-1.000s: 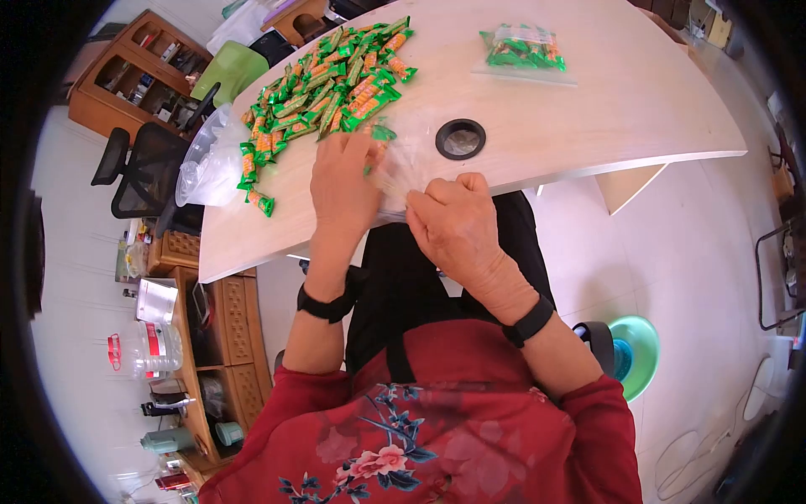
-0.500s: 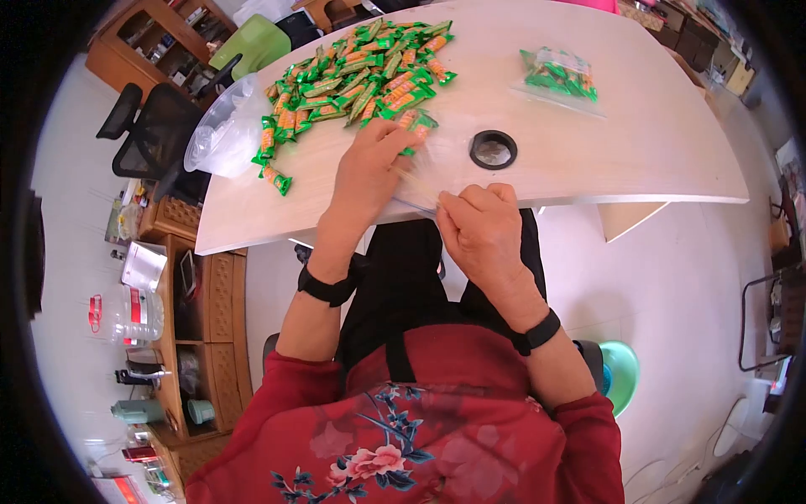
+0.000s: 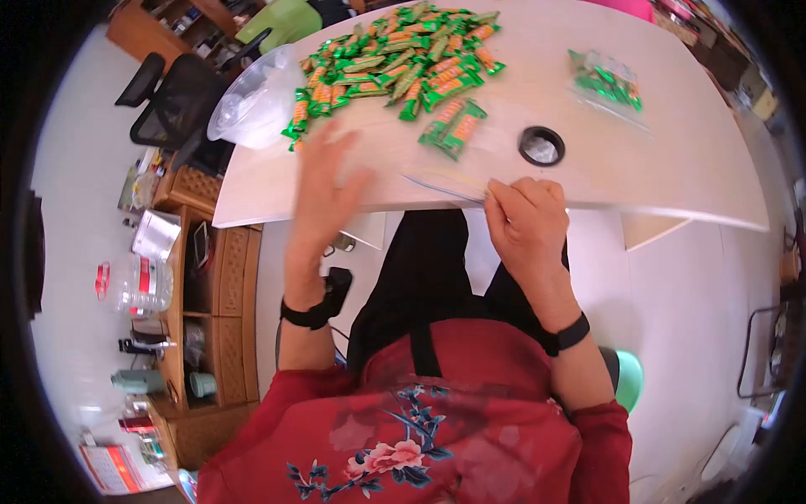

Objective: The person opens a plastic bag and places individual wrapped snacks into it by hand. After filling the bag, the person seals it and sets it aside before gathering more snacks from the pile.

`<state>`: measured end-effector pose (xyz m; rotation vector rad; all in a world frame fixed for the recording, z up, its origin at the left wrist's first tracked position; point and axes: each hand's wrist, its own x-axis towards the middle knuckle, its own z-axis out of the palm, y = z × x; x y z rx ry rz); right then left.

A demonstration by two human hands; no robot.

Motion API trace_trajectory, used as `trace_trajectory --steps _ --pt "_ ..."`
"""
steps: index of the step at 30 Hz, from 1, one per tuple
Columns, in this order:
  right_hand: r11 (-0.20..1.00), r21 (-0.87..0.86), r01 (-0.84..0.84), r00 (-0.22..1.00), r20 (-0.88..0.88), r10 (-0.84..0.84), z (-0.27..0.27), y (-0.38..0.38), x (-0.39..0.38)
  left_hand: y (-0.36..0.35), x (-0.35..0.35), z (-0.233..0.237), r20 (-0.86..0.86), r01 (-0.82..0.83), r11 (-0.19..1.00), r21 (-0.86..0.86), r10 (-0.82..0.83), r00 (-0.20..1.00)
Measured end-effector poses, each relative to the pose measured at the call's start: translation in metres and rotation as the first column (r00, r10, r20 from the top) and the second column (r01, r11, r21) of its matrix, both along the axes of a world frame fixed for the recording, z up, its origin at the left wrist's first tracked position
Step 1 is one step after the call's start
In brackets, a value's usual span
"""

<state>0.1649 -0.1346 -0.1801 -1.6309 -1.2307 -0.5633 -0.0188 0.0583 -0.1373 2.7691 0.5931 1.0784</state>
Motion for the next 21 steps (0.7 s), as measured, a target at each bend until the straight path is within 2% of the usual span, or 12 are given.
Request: trace_trajectory --steps 1,2,4,5,8,9,11,12,14,15,17,21 --pt "1.0 0.001 -0.009 1.0 0.01 0.009 0.001 0.001 0.0 0.008 -0.007 0.0 -0.06 -0.206 0.976 0.069 0.211 0.976" --pt "1.0 -0.001 -0.023 0.999 0.023 0.023 0.001 0.001 -0.001 0.014 -0.013 0.0 -0.102 -0.401 0.904 0.149 0.417 0.903" --pt "1.0 0.002 -0.016 1.0 0.022 0.016 0.001 0.0 -0.001 0.029 -0.023 -0.006 -0.262 -0.478 0.877 0.047 0.473 0.841" --pt "1.0 0.016 -0.023 0.999 0.024 0.023 0.0 0.001 0.0 0.033 -0.026 -0.008 -0.262 -0.462 0.886 0.045 0.457 0.85" --pt "1.0 0.015 -0.005 0.999 0.036 0.004 -0.001 0.001 0.001 0.023 -0.029 -0.014 -0.034 -0.268 0.963 -0.016 0.267 0.963" --pt "1.0 -0.001 -0.012 0.999 0.038 0.012 -0.001 0.001 0.0 0.013 -0.027 -0.015 -0.036 -0.251 0.968 -0.02 0.251 0.967" --pt "1.0 0.007 -0.005 0.999 0.033 0.005 0.0 0.002 0.0 -0.008 -0.026 -0.013 0.147 -0.152 0.978 -0.145 0.173 0.974" --pt "1.0 0.014 -0.007 0.999 0.033 0.006 -0.001 0.002 0.0 -0.024 -0.028 -0.009 0.146 -0.144 0.978 -0.148 0.166 0.975" --pt "1.0 0.012 -0.002 1.0 0.027 0.002 -0.001 0.002 0.0 -0.058 -0.035 -0.001 0.253 0.055 0.957 -0.285 0.02 0.967" --pt "1.0 0.001 -0.001 1.0 0.029 0.0 0.002 0.001 -0.001 -0.073 -0.036 0.002 0.251 0.06 0.954 -0.293 0.016 0.968" --pt "1.0 -0.019 0.001 0.999 0.032 0.0 0.002 -0.001 -0.001 -0.096 -0.037 0.004 0.265 0.263 0.879 -0.398 -0.164 0.95" --pt "1.0 -0.009 -0.005 1.0 0.014 0.005 0.0 0.001 -0.001 -0.105 -0.016 0.001 0.222 0.298 0.875 -0.38 -0.227 0.948"
